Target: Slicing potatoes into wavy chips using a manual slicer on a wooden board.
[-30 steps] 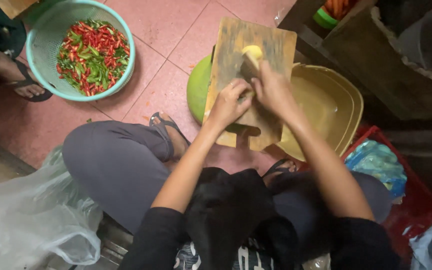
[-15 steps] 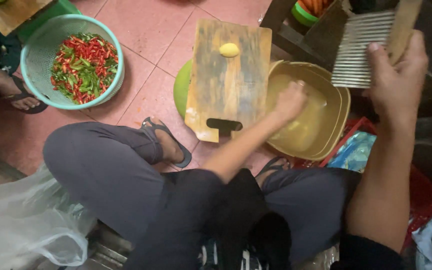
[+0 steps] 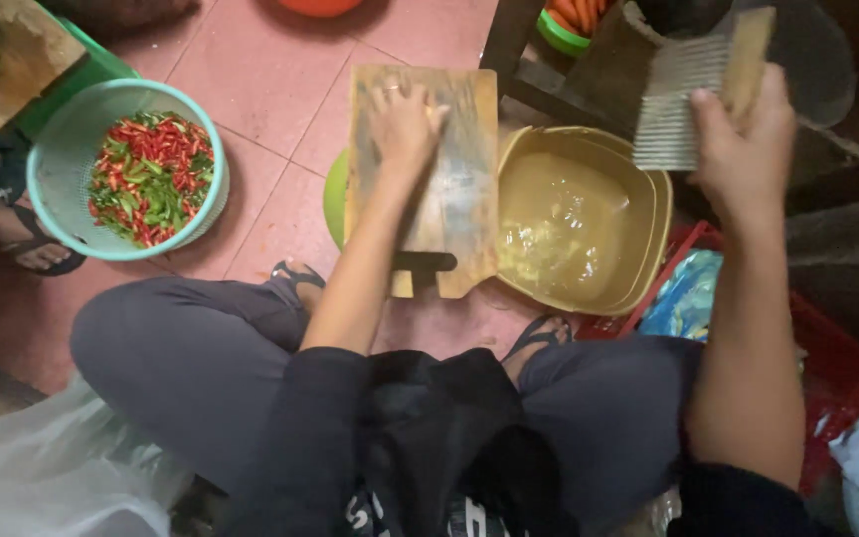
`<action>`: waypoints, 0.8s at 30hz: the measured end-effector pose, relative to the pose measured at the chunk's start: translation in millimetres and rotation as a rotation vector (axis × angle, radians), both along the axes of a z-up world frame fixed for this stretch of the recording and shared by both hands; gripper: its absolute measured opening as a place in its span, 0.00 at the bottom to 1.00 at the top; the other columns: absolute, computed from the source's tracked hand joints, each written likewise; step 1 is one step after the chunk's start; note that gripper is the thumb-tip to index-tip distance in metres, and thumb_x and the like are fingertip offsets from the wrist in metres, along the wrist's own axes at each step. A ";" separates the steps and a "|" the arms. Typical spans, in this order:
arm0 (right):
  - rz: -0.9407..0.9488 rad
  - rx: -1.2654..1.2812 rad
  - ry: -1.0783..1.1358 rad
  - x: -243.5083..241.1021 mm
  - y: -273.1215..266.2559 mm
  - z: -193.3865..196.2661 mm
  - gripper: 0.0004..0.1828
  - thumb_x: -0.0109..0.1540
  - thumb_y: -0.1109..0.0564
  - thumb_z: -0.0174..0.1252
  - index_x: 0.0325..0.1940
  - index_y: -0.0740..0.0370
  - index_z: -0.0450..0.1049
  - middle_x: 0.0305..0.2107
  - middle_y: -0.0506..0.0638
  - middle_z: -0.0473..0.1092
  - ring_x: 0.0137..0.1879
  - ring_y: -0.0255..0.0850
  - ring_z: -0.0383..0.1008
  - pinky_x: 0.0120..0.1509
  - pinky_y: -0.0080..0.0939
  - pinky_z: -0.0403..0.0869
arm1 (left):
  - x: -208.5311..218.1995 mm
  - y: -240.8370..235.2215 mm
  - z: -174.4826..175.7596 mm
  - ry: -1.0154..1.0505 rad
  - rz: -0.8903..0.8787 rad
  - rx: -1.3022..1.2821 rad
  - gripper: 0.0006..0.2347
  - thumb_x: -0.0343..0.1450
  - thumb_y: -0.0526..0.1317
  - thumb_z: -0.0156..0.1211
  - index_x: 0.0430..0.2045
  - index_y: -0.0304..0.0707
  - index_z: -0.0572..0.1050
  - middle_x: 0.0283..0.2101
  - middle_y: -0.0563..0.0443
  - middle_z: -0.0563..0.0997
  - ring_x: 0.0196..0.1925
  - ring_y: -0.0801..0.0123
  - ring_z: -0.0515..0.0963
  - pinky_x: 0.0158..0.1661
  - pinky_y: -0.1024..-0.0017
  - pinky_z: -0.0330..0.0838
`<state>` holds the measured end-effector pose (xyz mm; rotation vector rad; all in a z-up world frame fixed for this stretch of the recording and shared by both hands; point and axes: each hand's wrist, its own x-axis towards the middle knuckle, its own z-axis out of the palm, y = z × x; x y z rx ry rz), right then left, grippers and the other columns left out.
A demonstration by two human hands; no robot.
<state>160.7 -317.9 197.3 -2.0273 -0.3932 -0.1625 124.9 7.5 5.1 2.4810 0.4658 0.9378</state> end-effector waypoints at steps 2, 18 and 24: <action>0.011 -0.040 0.033 11.5 10.8 -24.2 0.13 0.72 0.59 0.60 0.58 0.65 0.66 0.39 0.47 0.73 0.38 0.34 0.74 0.36 0.40 0.73 | -19.9 21.3 -16.1 0.190 0.061 0.060 0.15 0.62 0.53 0.69 0.33 0.44 0.81 0.48 0.35 0.77 0.53 0.39 0.72 0.51 0.47 0.66; 0.354 -0.508 -0.243 -39.2 188.2 -139.8 0.17 0.68 0.56 0.61 0.50 0.66 0.61 0.30 0.71 0.72 0.38 0.73 0.73 0.38 0.68 0.70 | -122.9 9.0 -8.2 -0.107 -0.474 -0.560 0.06 0.69 0.33 0.65 0.38 0.34 0.79 0.42 0.44 0.78 0.42 0.57 0.83 0.44 0.67 0.77; 0.379 -0.597 -0.208 -48.4 199.9 -121.4 0.15 0.68 0.56 0.60 0.48 0.66 0.61 0.30 0.71 0.73 0.38 0.73 0.73 0.39 0.69 0.70 | -118.5 6.5 -7.3 -0.139 -0.462 -0.487 0.05 0.70 0.33 0.64 0.37 0.34 0.79 0.42 0.43 0.80 0.45 0.52 0.82 0.47 0.63 0.77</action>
